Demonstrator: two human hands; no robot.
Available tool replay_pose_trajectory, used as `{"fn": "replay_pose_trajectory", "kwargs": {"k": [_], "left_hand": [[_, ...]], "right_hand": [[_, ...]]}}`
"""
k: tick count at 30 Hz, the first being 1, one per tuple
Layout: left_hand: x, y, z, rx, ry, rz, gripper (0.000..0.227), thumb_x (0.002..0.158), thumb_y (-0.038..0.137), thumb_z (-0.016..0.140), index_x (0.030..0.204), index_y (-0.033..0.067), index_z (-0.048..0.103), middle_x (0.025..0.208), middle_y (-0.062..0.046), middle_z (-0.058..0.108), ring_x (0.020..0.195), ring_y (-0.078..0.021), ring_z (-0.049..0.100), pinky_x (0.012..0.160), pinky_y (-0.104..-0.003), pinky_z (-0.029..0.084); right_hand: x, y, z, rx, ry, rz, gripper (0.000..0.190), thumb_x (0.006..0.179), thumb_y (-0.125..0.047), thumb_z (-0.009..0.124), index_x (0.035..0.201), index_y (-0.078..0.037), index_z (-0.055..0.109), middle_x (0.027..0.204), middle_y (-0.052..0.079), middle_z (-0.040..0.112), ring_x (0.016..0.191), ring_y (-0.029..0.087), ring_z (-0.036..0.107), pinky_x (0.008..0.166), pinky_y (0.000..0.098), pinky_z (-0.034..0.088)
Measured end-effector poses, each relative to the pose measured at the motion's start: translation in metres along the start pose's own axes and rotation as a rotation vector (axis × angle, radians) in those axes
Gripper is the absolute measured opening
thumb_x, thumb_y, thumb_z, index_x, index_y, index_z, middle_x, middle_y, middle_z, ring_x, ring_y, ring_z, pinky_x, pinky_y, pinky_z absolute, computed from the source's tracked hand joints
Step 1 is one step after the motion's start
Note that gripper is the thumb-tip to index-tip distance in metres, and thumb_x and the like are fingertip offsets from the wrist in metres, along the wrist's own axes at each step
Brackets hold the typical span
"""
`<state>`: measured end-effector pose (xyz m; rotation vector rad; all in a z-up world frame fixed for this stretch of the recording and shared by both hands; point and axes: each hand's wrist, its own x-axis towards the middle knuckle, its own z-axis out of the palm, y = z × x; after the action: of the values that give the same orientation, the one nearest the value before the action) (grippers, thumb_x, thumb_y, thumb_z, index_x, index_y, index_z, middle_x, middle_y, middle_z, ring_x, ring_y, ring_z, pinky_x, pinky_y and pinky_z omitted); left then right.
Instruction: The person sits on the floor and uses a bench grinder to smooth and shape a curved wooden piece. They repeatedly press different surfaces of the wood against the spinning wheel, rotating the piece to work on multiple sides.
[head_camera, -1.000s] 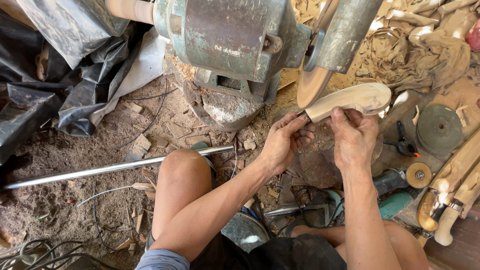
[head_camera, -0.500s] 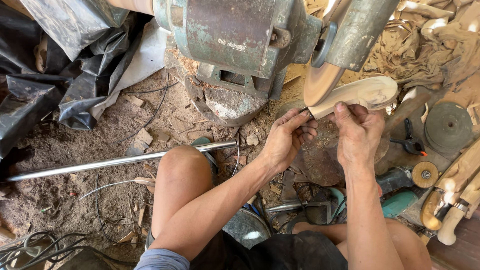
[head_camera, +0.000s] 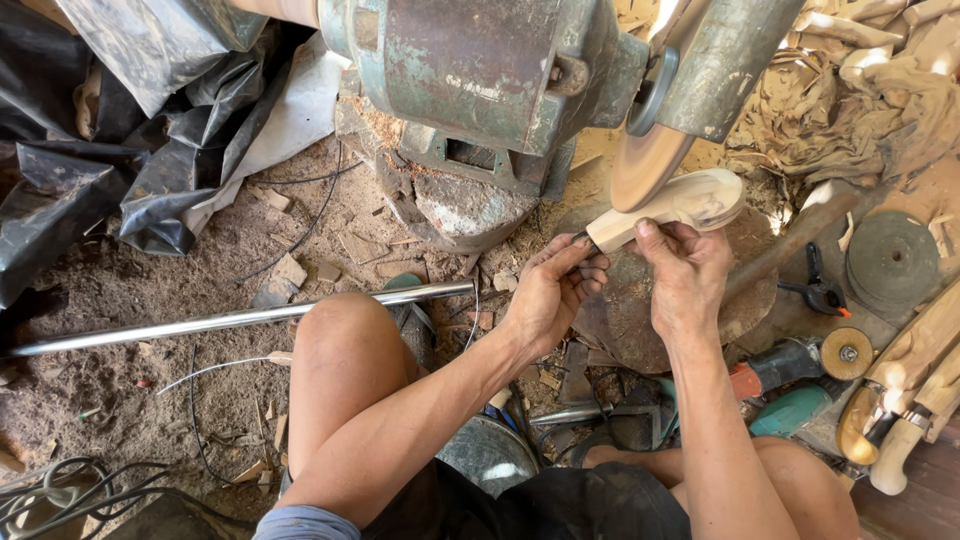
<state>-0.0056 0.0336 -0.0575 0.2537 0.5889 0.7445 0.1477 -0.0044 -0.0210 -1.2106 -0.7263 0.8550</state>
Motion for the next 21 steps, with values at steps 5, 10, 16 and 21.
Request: {"fn": "replay_pose_trajectory", "kwargs": {"k": [5,10,16,21], "left_hand": [[-0.009,0.004,-0.008,0.008,0.051,-0.018,0.019,0.106,0.012,0.052,0.119,-0.0009,0.056,0.090,-0.010,0.068,0.078,-0.0159,0.065,0.075,-0.029,0.055],[-0.017,0.007,-0.019,0.026,0.092,-0.012,0.020,0.106,0.011,0.052,0.120,-0.0027,0.055,0.090,-0.012,0.068,0.078,-0.0169,0.064,0.075,-0.029,0.055],[-0.044,0.019,-0.037,0.077,0.098,0.013,0.028,0.102,0.007,0.053,0.128,-0.0044,0.055,0.097,-0.014,0.068,0.086,-0.0189,0.067,0.082,-0.032,0.057],[-0.058,0.021,-0.031,0.440,0.009,0.094,0.029,0.100,0.007,0.058,0.128,0.0022,0.055,0.103,-0.011,0.069,0.093,-0.0173,0.068,0.090,-0.033,0.057]], "right_hand": [[-0.005,0.007,0.006,-0.067,-0.017,0.022,0.037,0.098,0.002,0.069,0.132,0.004,0.055,0.112,0.013,0.073,0.096,0.014,0.071,0.088,0.0283,0.062],[-0.013,0.014,0.014,-0.082,-0.033,0.053,0.035,0.095,0.000,0.070,0.128,0.001,0.058,0.107,0.011,0.074,0.090,0.014,0.070,0.082,0.0284,0.061],[-0.031,0.031,0.016,0.081,-0.108,0.257,0.026,0.094,-0.002,0.071,0.119,0.002,0.067,0.112,0.010,0.075,0.102,0.018,0.068,0.093,0.0354,0.056],[-0.041,0.025,0.001,0.486,-0.117,0.425,0.035,0.095,0.000,0.070,0.129,0.000,0.063,0.123,0.011,0.068,0.119,0.022,0.064,0.107,0.0419,0.049]]}}
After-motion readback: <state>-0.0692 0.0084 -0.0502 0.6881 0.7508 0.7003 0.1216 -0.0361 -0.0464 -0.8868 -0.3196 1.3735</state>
